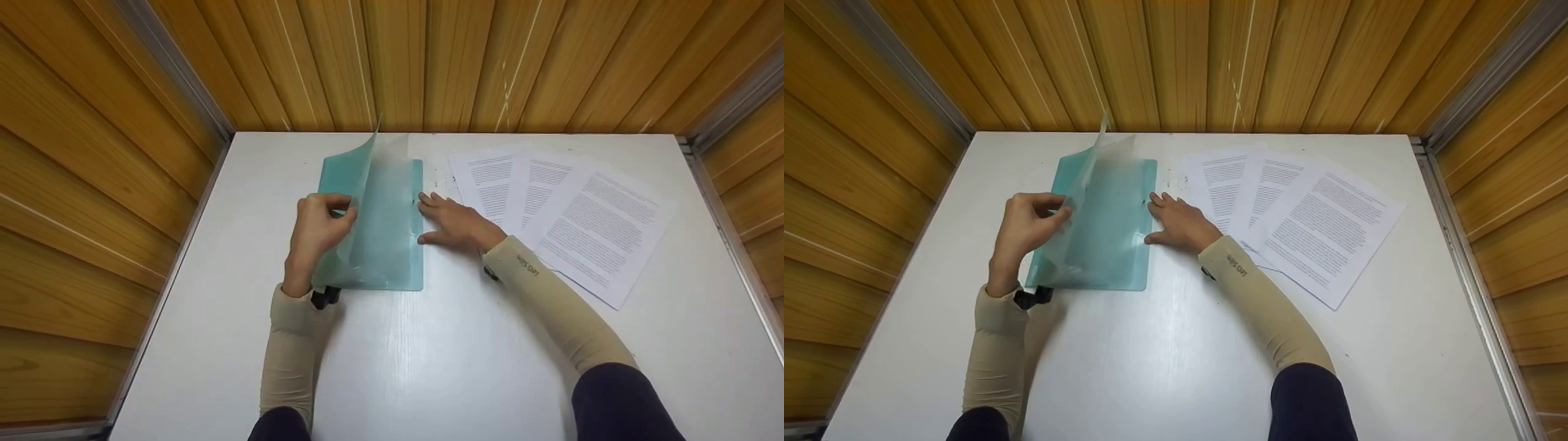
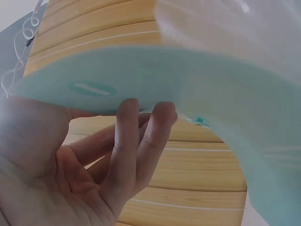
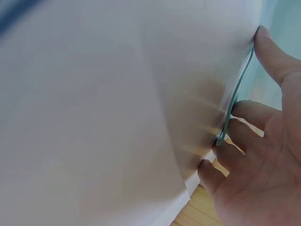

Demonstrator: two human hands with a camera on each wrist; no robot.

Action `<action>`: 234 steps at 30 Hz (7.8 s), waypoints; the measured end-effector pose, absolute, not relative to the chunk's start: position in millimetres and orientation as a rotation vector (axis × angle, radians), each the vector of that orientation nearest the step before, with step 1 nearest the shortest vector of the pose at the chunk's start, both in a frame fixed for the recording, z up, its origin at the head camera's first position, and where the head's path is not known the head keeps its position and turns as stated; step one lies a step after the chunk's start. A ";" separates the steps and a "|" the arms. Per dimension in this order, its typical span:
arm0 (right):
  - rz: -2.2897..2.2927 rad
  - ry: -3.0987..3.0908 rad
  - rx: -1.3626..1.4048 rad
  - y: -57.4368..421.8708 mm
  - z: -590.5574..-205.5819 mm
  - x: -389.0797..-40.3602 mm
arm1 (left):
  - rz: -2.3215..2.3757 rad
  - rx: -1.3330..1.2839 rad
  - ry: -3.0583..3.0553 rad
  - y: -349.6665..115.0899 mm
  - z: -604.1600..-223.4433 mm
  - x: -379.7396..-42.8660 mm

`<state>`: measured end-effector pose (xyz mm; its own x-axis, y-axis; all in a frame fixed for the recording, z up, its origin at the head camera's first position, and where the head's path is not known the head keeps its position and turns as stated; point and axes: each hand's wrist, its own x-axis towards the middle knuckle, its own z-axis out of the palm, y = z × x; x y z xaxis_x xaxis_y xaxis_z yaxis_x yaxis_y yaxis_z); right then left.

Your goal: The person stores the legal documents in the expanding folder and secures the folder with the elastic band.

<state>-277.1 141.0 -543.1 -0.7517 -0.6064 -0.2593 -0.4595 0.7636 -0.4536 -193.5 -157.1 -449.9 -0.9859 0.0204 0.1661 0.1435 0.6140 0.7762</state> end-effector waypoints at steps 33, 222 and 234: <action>-0.565 2.540 -0.762 139.9 -537.5 -277.7 | -1.416 -0.205 -2.640 -173.4 -458.0 -199.7; -1.532 2.299 0.855 498.9 -519.8 -188.2 | -1.399 -0.238 -2.687 -173.5 -458.0 -200.8; -1.540 2.081 0.903 502.5 -513.4 -183.1 | -1.399 -0.241 -2.690 -172.2 -457.2 -201.2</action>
<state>-183.1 502.5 -513.4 -0.7126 0.2614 -0.6510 0.6990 0.1858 -0.6905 -201.2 -172.2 -457.2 -0.9825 0.0939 0.1610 0.1857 0.5655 0.8035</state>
